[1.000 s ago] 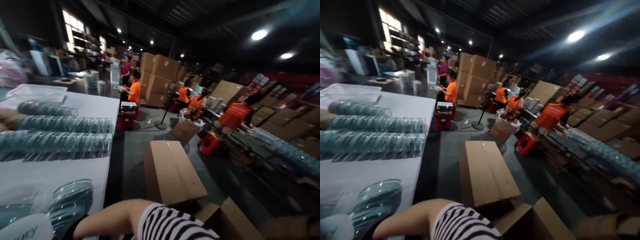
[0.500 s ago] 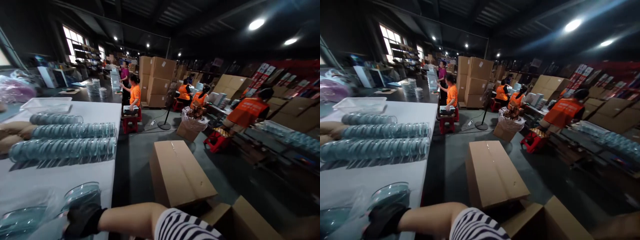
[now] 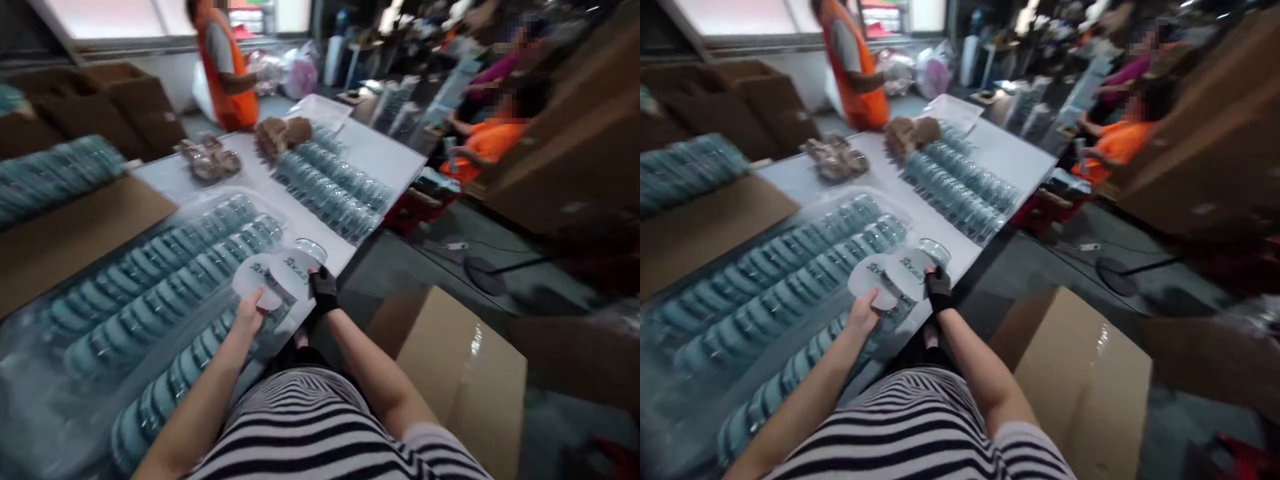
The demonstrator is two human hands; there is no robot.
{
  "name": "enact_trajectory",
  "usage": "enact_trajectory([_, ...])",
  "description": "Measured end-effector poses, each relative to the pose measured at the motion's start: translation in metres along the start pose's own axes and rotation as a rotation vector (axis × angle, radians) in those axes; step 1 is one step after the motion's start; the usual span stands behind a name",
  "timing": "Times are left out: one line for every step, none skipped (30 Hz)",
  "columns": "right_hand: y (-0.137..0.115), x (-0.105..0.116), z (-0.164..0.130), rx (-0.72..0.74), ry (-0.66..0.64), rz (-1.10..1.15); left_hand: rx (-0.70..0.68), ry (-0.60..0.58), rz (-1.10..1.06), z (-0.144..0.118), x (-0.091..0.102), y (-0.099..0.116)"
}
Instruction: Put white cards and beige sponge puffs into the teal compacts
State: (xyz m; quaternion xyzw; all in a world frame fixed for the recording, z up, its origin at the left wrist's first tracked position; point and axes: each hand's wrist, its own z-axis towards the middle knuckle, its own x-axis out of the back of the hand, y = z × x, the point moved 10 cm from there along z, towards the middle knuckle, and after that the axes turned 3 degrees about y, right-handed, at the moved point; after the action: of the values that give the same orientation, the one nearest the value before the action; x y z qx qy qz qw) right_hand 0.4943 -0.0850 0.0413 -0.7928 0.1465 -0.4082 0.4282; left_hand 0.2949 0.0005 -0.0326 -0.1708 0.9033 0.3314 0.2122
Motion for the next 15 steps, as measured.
enact_trajectory([0.004, -0.006, 0.005, 0.026, 0.001, -0.023, -0.037, 0.062, -0.026, -0.002, 0.02, 0.011])
enact_trajectory([0.009, -0.006, 0.009, 0.05, 0.011, -0.039, -0.067, 0.105, -0.05, -0.003, 0.033, 0.019])
enact_trajectory([0.015, 0.0, 0.011, 0.082, 0.027, -0.06, -0.087, 0.136, -0.073, -0.002, 0.039, 0.025])
enact_trajectory([0.02, 0.009, 0.011, 0.125, 0.05, -0.103, -0.1, 0.157, -0.095, -0.001, 0.041, 0.03])
enact_trajectory([0.024, 0.019, 0.009, 0.177, 0.071, -0.173, -0.108, 0.176, -0.118, 0.001, 0.042, 0.033])
enact_trajectory([0.028, 0.028, 0.005, 0.234, 0.08, -0.27, -0.113, 0.2, -0.143, 0.003, 0.042, 0.036])
enact_trajectory([0.03, 0.033, 0.0, 0.299, 0.074, -0.381, -0.114, 0.222, -0.168, 0.006, 0.043, 0.039])
enact_trajectory([0.032, 0.032, -0.007, 0.373, 0.043, -0.491, -0.108, 0.24, -0.192, 0.009, 0.044, 0.04])
enact_trajectory([0.035, 0.027, -0.015, 0.443, -0.016, -0.581, -0.099, 0.256, -0.215, 0.011, 0.045, 0.041])
enact_trajectory([0.038, 0.018, -0.023, 0.5, -0.091, -0.631, -0.089, 0.268, -0.237, 0.014, 0.046, 0.04])
enact_trajectory([0.039, 0.007, -0.031, 0.548, -0.165, -0.654, -0.077, 0.278, -0.258, 0.018, 0.047, 0.039])
enact_trajectory([0.039, -0.003, -0.039, 0.588, -0.232, -0.662, -0.064, 0.278, -0.276, 0.021, 0.047, 0.037])
enact_trajectory([0.038, -0.014, -0.045, 0.617, -0.285, -0.664, -0.053, 0.272, -0.293, 0.024, 0.046, 0.035])
enact_trajectory([0.035, -0.023, -0.05, 0.635, -0.321, -0.663, -0.042, 0.266, -0.305, 0.027, 0.045, 0.032])
enact_trajectory([0.03, -0.031, -0.053, 0.645, -0.344, -0.665, -0.031, 0.261, -0.313, 0.03, 0.044, 0.029])
